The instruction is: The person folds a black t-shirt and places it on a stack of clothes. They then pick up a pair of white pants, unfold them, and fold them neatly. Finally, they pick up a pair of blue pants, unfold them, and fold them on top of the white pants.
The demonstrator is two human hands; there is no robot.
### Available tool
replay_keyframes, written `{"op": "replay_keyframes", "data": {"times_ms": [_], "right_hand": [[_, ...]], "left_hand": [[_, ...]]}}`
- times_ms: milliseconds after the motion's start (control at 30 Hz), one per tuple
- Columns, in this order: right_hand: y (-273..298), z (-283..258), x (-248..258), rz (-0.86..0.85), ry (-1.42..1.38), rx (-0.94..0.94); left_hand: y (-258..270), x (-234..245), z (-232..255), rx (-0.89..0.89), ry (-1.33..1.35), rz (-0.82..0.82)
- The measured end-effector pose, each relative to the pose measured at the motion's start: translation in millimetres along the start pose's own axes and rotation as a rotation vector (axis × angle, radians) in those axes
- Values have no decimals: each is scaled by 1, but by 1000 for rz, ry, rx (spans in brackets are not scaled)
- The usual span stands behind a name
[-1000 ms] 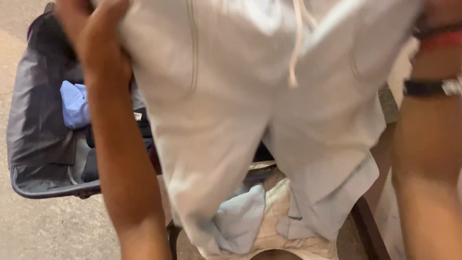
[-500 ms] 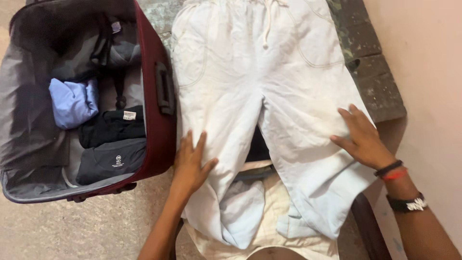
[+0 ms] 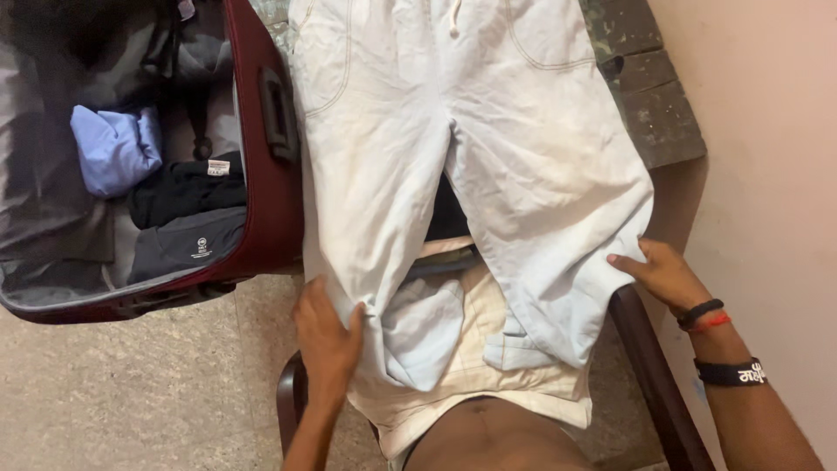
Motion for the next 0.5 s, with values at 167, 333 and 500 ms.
{"op": "replay_keyframes", "data": {"times_ms": [167, 333, 500], "right_hand": [[44, -29, 10, -74, -628, 253], [89, -61, 13, -251, -752, 571], [100, -57, 18, -330, -651, 546]], "left_hand": [[32, -66, 55, -140, 549, -364], [61, -160, 135, 200, 932, -1052], [73, -188, 174, 433, 1209, -1110]]}}
Point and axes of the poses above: each hand's wrist, its own y-axis away from the middle knuckle, its own x-axis out of the back of the hand, z = x × y, the point moved 4 cm from there along -y, towards the middle knuckle, and after that the axes turned 2 degrees about -y, right-handed, at the moved point
